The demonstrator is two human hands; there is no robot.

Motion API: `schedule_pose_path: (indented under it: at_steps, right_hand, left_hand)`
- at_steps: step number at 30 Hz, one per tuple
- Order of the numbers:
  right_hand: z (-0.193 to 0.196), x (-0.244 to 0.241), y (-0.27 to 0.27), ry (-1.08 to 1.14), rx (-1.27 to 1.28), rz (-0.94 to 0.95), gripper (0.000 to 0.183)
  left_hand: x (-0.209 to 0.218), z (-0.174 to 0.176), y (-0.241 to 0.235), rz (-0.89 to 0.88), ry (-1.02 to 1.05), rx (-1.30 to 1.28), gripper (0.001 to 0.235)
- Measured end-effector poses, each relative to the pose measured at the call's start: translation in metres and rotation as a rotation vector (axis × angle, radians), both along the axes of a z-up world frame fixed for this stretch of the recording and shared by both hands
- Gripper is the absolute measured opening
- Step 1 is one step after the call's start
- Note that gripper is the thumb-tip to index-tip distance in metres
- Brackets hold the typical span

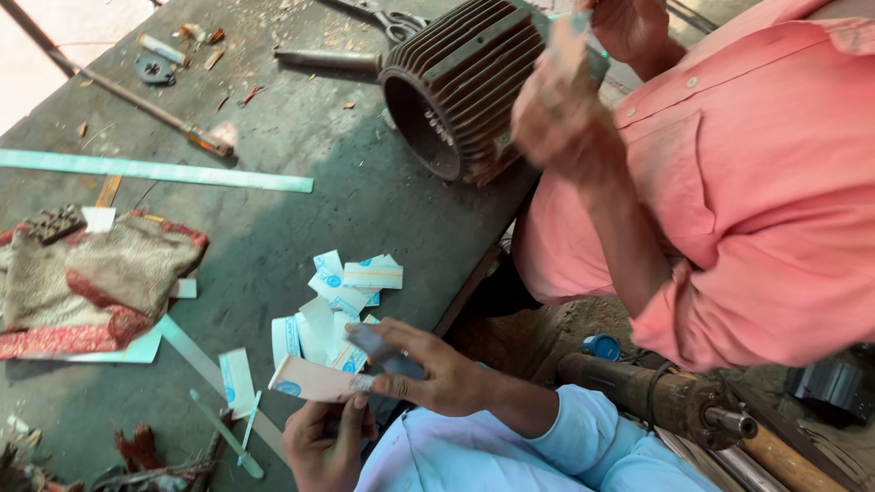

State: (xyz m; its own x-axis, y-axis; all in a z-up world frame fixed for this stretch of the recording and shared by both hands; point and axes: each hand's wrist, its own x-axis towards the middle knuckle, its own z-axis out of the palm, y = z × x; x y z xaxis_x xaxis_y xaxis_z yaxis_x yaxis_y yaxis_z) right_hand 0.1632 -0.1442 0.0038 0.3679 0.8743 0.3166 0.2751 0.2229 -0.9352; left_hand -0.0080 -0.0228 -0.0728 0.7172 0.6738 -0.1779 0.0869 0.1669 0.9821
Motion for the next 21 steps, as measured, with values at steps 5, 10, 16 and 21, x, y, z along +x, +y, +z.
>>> schedule_pose_path:
  at_steps: [5,10,16,21]
  right_hand:
    - [-0.005,0.001,-0.007,0.585,-0.271,0.248,0.045]
    - [-0.017,-0.007,-0.007,0.552,-0.156,0.306,0.039]
    - [-0.021,-0.011,-0.007,0.475,-0.182,0.332,0.05]
    - [-0.027,-0.015,-0.009,0.623,-0.208,0.304,0.058]
  left_hand:
    - [-0.005,0.002,0.005,-0.121,-0.074,0.122,0.007]
    - [-0.004,0.014,0.003,-0.13,-0.124,0.424,0.006]
    - [-0.003,0.021,0.003,-0.089,-0.049,0.563,0.007]
    - [-0.004,0.019,0.0,-0.161,-0.04,0.519,0.01]
